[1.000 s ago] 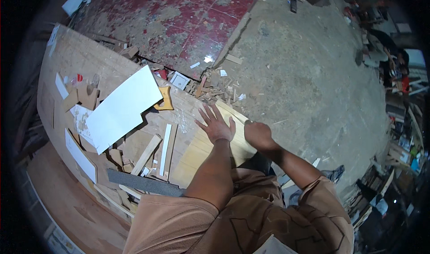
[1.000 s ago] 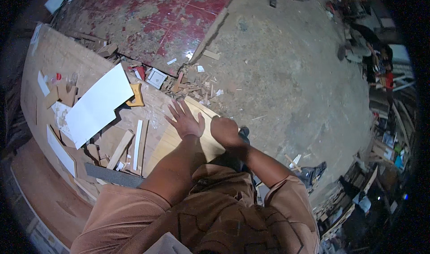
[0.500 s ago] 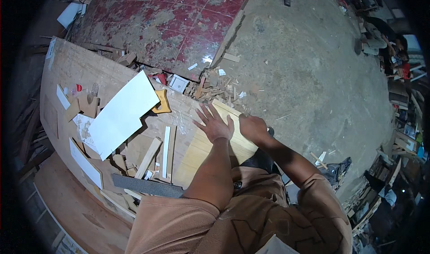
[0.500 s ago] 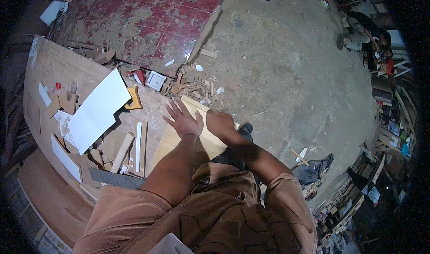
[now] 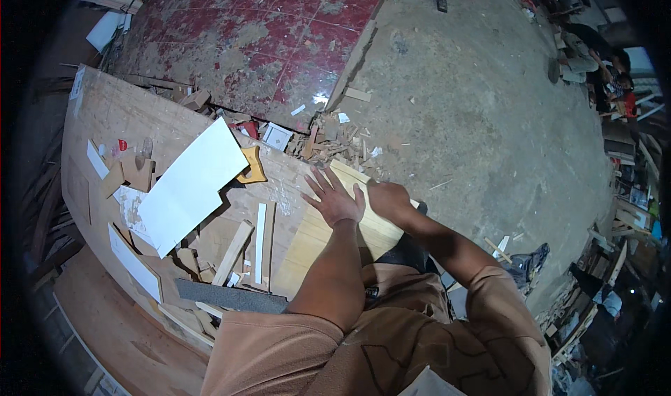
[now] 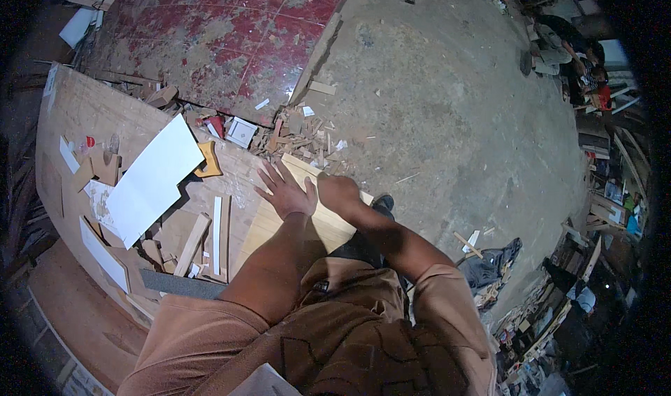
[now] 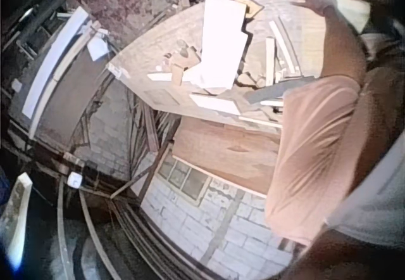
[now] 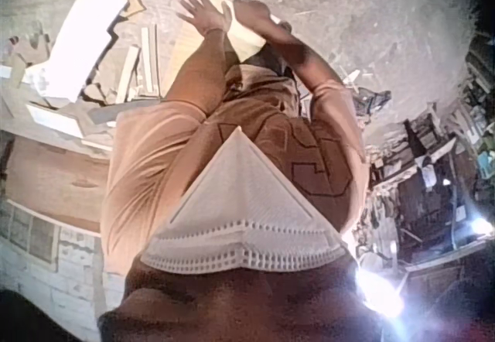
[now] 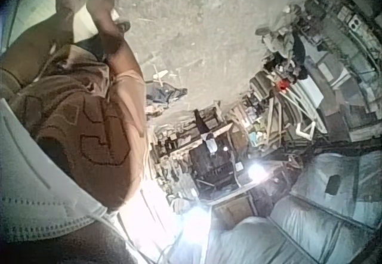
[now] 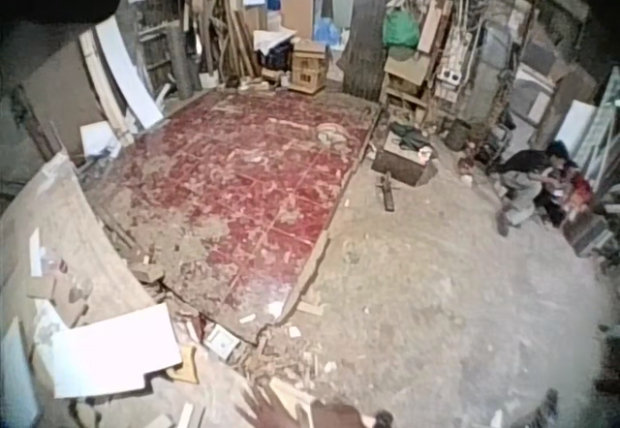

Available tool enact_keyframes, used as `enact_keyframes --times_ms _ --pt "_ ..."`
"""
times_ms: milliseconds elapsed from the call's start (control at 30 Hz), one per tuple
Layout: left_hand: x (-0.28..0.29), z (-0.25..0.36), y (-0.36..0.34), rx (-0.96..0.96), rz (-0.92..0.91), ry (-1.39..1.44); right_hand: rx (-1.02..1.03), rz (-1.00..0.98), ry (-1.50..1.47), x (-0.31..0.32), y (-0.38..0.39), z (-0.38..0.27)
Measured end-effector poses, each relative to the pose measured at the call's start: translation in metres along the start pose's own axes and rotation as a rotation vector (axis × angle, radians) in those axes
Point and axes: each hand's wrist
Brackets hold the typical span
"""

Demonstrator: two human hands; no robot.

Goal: Chiseling a line into a wooden board to create a groove.

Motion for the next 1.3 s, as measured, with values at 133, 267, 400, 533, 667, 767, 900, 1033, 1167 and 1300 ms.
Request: enact_keyframes --times_ms 133,267,400,533,667,767,900,1033,1167,1300 --pt "-0.004 -0.004 0.001 -0.005 -0.01 0.022 -0.019 -0.088 0.007 0.003 0.019 0.006" --pt "-0.003 -0.004 0.001 0.002 0.027 0.023 0.099 0.001 0.015 0.032 0.097 0.013" --pt "-0.002 -0.002 0.0 -0.025 0.048 0.039 0.012 0.042 0.033 0.024 0.08 0.011" --pt "-0.005 -0.003 -0.001 -0.015 0.046 0.05 0.002 -0.045 -0.001 0.009 0.006 -0.007" --pt "-0.006 -0.005 -0.001 -0.014 0.054 0.036 -0.005 -0.027 0.003 0.013 0.023 0.002" --pt "-0.007 -0.006 -0.001 -0.009 0.046 0.042 0.056 -0.092 0.033 0.047 0.082 0.009" --pt "-0.006 -0.005 -0.001 -0.029 0.06 0.045 0.029 -0.125 0.11 0.057 0.088 0.008" --pt "-0.003 -0.002 0.0 -0.027 0.045 0.038 0.005 -0.062 0.019 0.022 0.015 -0.001" --pt "-0.009 -0.007 0.0 -0.022 0.054 0.04 -0.003 -0.108 0.049 0.014 0.021 0.004" --pt "-0.012 -0.006 -0.003 -0.039 0.091 0.045 0.016 -0.012 0.085 0.049 0.105 0.017"
Point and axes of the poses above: each hand's wrist, its own y-axis away from the middle knuckle, its own x-axis out of the back of the hand, z = x × y, and after that the axes turned 10 degrees about -z, right-handed
